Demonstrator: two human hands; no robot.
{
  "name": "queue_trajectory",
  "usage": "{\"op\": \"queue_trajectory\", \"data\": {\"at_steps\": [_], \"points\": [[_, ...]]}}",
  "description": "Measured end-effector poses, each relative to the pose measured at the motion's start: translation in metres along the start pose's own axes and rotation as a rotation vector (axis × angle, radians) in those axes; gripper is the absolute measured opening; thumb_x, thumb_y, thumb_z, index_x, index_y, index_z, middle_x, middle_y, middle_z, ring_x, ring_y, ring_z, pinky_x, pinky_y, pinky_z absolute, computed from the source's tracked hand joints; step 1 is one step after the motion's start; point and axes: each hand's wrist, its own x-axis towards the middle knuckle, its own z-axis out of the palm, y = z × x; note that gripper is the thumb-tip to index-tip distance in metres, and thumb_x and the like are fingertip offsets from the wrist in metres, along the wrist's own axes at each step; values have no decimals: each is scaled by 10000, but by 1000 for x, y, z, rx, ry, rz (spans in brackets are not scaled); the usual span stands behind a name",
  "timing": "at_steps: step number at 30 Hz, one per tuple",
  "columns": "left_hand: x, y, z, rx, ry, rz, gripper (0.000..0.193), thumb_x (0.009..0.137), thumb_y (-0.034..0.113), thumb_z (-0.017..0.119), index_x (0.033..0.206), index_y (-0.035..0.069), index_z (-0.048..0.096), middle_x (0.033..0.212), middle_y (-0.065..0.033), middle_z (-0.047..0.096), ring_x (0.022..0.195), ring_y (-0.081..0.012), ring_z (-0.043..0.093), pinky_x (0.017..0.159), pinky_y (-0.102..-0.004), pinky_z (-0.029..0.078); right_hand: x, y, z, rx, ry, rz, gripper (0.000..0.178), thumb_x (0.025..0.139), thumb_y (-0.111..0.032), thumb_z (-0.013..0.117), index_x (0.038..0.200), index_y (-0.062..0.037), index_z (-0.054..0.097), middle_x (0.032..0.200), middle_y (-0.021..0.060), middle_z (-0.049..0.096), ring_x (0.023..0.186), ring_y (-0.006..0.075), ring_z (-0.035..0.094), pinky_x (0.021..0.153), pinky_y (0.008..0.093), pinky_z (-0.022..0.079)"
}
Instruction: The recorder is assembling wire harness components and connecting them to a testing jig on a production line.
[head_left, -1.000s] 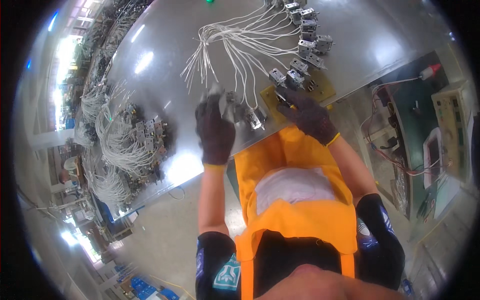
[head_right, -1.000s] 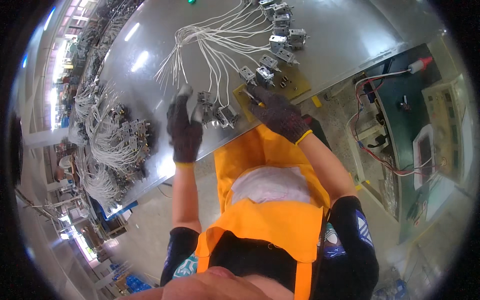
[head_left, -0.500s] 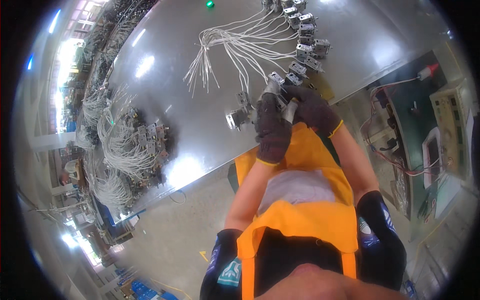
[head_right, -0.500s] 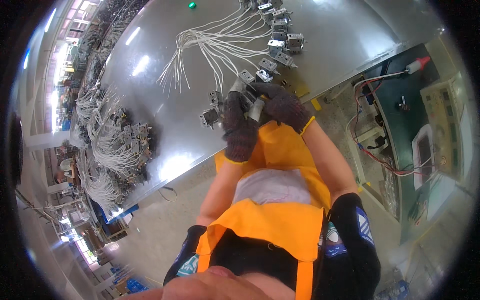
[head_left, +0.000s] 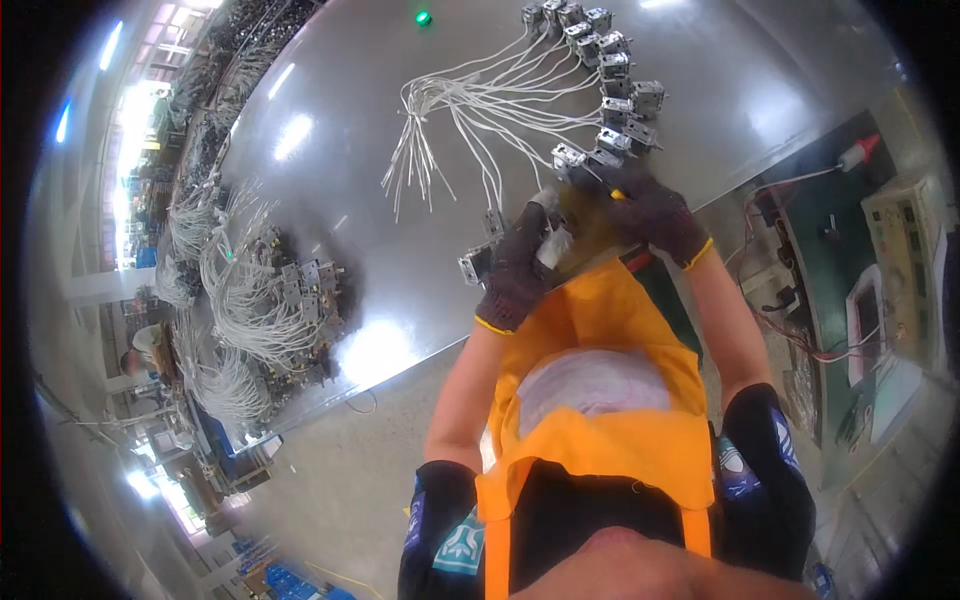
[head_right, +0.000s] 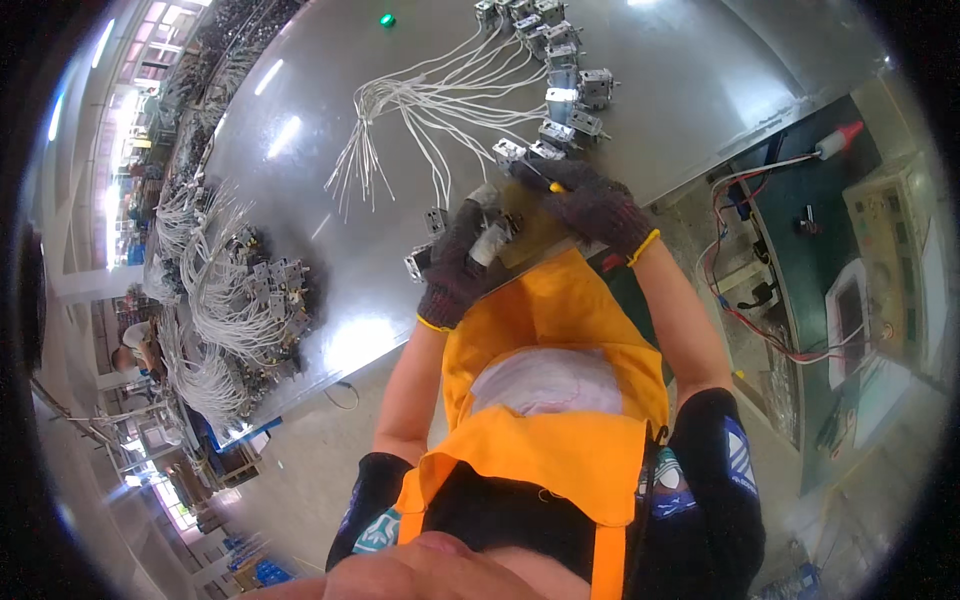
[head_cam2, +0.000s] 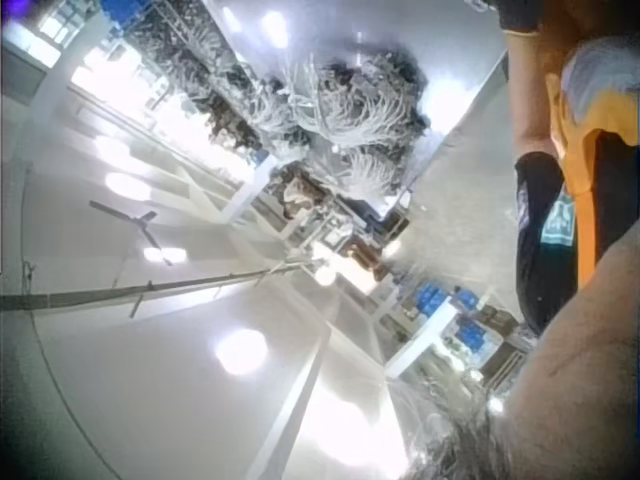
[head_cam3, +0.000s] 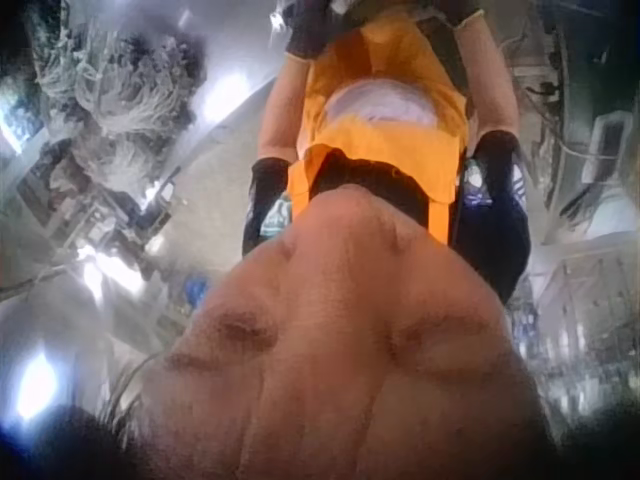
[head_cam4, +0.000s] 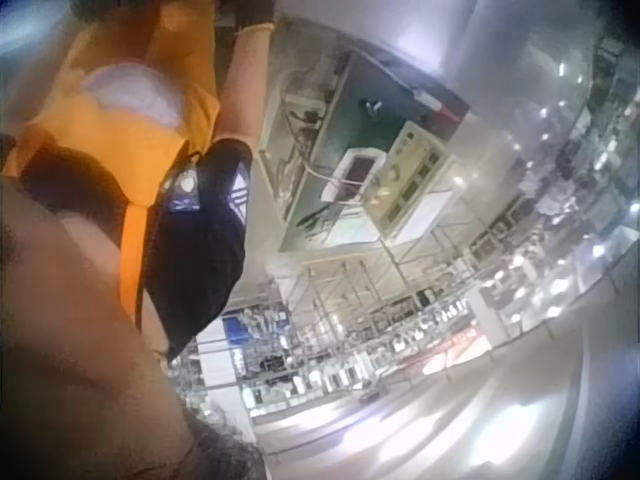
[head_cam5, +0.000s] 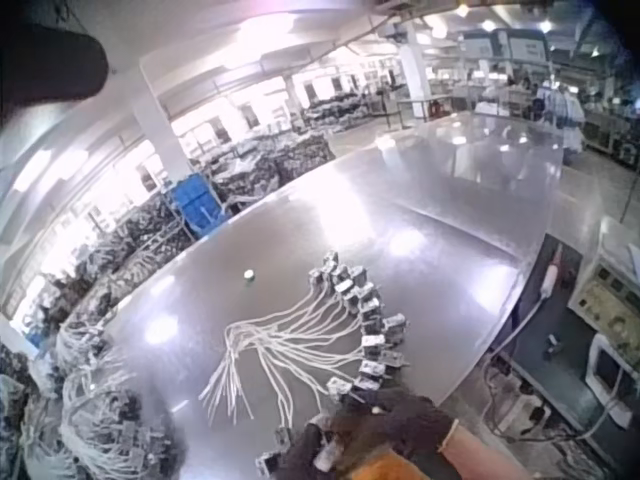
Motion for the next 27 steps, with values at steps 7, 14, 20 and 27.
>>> {"op": "queue_trajectory", "data": {"at_steps": [7, 14, 20, 27], "points": [[7, 19, 40, 118, 208, -50, 590, 934, 168, 595, 1440, -13, 351, 1315, -222, 524, 1191, -339, 545, 978, -391, 445, 5, -3, 0, 73, -60, -106, 418, 913, -238, 598, 1299, -77, 582, 1252, 178, 619, 1140, 332, 595, 985, 400, 457], [16, 20, 40, 71, 288, -4, 532, 895, 132, 610, 1365, -20, 412, 1201, -260, 560, 1097, -414, 566, 892, -439, 470, -18, -13, -10, -112, 62, -149, 401, 928, -292, 602, 1295, -131, 608, 1110, 138, 688, 937, 274, 680, 811, 355, 523], [22, 13, 46, 199, 246, 58, 522, 843, 156, 658, 1296, -15, 463, 1140, -268, 570, 1031, -436, 570, 843, -458, 473, -33, -12, -9, -406, -28, -169, 311, 914, -266, 596, 1151, -77, 665, 910, 165, 690, 820, 319, 669, 763, 400, 512], [24, 1, 50, 240, 217, 131, 513, 765, 134, 694, 1220, 41, 477, 976, -227, 610, 911, -450, 581, 759, -512, 470, -37, -24, 9, -765, 180, -420, 179, 840, -211, 601, 976, -114, 664, 807, 124, 632, 767, 321, 633, 687, 427, 510]]}}
